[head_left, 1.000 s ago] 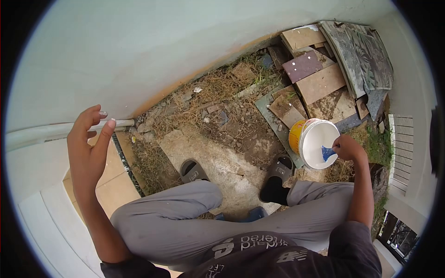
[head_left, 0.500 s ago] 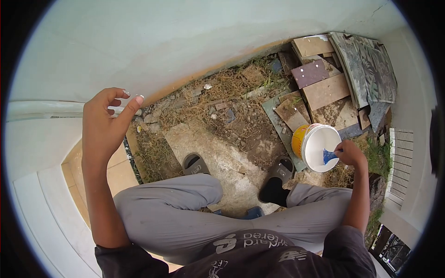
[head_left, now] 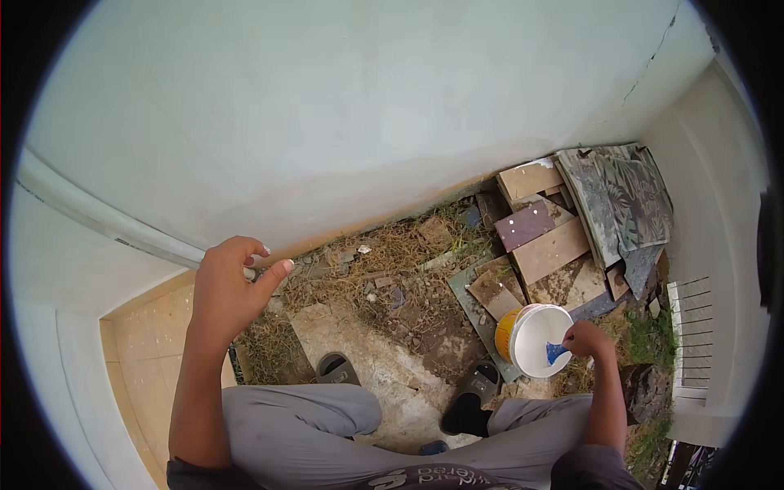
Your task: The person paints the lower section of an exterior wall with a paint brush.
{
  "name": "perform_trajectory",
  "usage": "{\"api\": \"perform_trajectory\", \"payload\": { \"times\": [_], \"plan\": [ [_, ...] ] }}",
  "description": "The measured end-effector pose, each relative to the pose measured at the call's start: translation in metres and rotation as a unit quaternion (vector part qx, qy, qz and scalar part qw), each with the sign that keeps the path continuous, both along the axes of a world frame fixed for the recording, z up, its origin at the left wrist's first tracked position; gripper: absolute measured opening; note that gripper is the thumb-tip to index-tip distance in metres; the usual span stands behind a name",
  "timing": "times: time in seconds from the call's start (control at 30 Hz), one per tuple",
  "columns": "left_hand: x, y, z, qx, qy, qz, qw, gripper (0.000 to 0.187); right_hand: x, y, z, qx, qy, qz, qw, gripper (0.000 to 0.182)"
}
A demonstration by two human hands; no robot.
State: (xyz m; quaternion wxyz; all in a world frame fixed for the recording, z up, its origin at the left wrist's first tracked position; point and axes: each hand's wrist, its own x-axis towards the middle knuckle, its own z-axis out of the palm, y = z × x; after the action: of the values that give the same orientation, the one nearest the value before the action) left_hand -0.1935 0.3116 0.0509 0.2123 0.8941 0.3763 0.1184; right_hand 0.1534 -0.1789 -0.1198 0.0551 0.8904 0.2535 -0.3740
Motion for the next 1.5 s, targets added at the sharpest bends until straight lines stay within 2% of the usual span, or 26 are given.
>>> {"api": "perform_trajectory", "payload": {
  "times": [0.17, 0.27, 0.57, 0.77, 1.2, 1.3, 1.4, 1.5],
  "plan": [
    [-0.005, 0.002, -0.004, 0.007, -0.003, -0.019, 1.0, 0.035, -0.004, -0.002, -0.002, 0.026, 0.004, -0.004, 1.0, 0.02],
    [-0.005, 0.002, -0.002, 0.018, 0.0, -0.031, 0.999, 0.036, -0.003, -0.006, -0.007, 0.018, -0.008, 0.041, 0.999, 0.021],
    [-0.003, 0.001, -0.003, 0.021, -0.016, -0.042, 0.999, 0.037, 0.0, -0.012, -0.014, -0.003, 0.003, 0.065, 0.998, 0.022],
    [-0.002, -0.001, -0.002, 0.028, -0.015, -0.043, 0.999, 0.038, 0.001, -0.016, -0.019, -0.007, 0.011, 0.036, 0.999, 0.02],
    [0.002, -0.005, 0.0, -0.001, -0.001, -0.018, 1.0, 0.038, 0.002, -0.015, -0.012, -0.005, 0.009, 0.052, 0.999, 0.021],
    [0.002, -0.008, 0.003, -0.004, -0.007, -0.007, 1.0, 0.04, 0.013, -0.026, -0.011, 0.025, 0.04, -0.01, 0.999, 0.021],
    [0.003, -0.01, 0.005, -0.001, -0.004, -0.009, 1.0, 0.043, 0.034, -0.046, -0.015, 0.024, 0.122, -0.119, 0.985, 0.024],
    [0.004, -0.011, 0.002, 0.002, 0.009, -0.015, 1.0, 0.04, 0.044, -0.071, -0.033, 0.042, 0.172, -0.147, 0.973, 0.027]
  ]
}}
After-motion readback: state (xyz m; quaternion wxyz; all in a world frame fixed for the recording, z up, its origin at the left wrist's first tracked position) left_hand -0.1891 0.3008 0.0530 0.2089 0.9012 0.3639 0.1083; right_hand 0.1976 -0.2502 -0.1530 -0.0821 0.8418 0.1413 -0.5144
